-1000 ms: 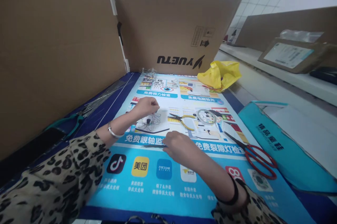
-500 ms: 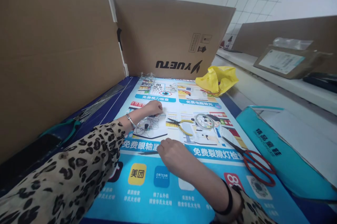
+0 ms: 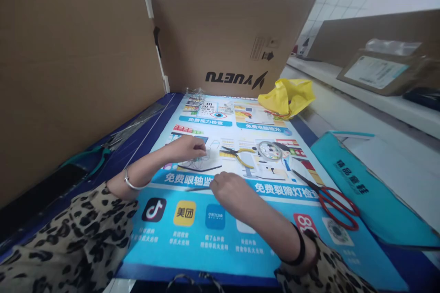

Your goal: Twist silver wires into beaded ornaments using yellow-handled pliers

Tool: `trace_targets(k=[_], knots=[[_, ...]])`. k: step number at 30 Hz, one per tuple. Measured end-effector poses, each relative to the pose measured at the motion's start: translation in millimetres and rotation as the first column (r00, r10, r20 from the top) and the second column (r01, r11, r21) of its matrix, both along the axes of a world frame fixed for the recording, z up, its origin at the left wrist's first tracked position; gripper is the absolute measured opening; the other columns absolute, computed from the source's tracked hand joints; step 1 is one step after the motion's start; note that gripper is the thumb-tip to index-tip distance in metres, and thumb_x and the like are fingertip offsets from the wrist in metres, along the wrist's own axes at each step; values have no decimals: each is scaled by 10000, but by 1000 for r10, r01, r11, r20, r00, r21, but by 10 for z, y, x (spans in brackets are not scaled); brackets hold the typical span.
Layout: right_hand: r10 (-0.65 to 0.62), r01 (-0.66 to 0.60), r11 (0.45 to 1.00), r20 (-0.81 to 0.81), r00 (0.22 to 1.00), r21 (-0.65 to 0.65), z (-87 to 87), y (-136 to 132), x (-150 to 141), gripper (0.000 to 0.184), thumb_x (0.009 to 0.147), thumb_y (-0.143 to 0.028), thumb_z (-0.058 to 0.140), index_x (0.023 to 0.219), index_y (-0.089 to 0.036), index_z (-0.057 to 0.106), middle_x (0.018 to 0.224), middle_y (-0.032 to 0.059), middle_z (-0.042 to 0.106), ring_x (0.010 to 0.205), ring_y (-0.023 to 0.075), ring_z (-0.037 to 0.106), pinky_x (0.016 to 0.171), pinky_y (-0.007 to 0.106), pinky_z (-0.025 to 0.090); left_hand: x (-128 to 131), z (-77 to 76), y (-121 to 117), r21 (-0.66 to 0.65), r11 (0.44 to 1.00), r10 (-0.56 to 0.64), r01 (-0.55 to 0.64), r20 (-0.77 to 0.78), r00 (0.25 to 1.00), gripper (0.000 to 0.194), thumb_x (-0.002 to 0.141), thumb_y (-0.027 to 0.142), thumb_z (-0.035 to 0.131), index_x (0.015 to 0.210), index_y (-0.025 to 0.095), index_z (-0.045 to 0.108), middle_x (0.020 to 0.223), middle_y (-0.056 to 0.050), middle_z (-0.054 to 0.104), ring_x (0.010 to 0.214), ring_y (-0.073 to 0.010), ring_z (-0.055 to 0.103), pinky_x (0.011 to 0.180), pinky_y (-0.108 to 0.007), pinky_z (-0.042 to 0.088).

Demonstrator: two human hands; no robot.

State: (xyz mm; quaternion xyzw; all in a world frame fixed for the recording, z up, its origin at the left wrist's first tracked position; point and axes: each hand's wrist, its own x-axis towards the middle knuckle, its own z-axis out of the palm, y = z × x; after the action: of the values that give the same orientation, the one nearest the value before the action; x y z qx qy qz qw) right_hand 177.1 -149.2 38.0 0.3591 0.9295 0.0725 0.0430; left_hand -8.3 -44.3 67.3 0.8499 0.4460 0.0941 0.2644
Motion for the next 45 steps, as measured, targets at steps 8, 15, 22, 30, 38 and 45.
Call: trace_targets(k=[8, 15, 22, 30, 38, 45], knots=[[-59, 59, 998, -25, 998, 18, -43, 73, 74, 138, 837, -82, 444, 867, -141, 566, 830, 81, 613, 746, 191, 544, 625, 293, 351, -13, 160, -304, 21, 947, -312, 319, -160, 937, 205, 830, 259, 490, 878, 207, 683, 856, -7, 691, 754, -139, 585, 651, -213, 366], [-84, 82, 996, -66, 994, -43, -8, 108, 117, 179, 884, -142, 410, 864, -150, 588, 829, 78, 625, 792, 188, 552, 652, 283, 347, 102, 73, -467, 20, 922, -370, 387, -254, 894, 210, 827, 252, 495, 891, 240, 694, 868, -5, 707, 738, -148, 604, 606, -220, 346], [-146, 135, 987, -130, 981, -90, 85, 130, 192, 180, 902, -162, 395, 903, -153, 574, 853, 69, 615, 799, 174, 553, 614, 265, 336, 145, -92, -438, 76, 930, -331, 359, -247, 911, 195, 804, 225, 521, 885, 260, 696, 812, 14, 712, 669, -131, 600, 561, -211, 333], [-254, 253, 967, -213, 944, -33, 44, 219, 213, 180, 900, -185, 427, 907, -163, 606, 879, 67, 631, 864, 186, 549, 698, 273, 367, 262, -172, -514, 458, 840, -129, 292, -354, 926, 173, 814, 112, 486, 771, 179, 639, 751, -40, 650, 706, -180, 590, 564, -256, 355], [-418, 426, 905, -193, 888, 3, 50, 275, 158, 204, 870, -123, 425, 880, -171, 624, 896, 88, 616, 892, 203, 532, 683, 270, 378, 360, -257, -454, 609, 716, -141, 341, -353, 925, 99, 832, 149, 547, 759, 149, 614, 766, -68, 599, 785, -216, 535, 677, -328, 410], [-517, 541, 840, -244, 821, 39, 128, 480, 30, 276, 903, -137, 339, 991, -160, 599, 980, 123, 588, 934, 212, 524, 752, 293, 396, 423, -134, -255, 618, 754, -41, 223, -294, 955, 146, 856, 115, 482, 821, 132, 623, 820, -99, 583, 861, -234, 504, 721, -338, 416]])
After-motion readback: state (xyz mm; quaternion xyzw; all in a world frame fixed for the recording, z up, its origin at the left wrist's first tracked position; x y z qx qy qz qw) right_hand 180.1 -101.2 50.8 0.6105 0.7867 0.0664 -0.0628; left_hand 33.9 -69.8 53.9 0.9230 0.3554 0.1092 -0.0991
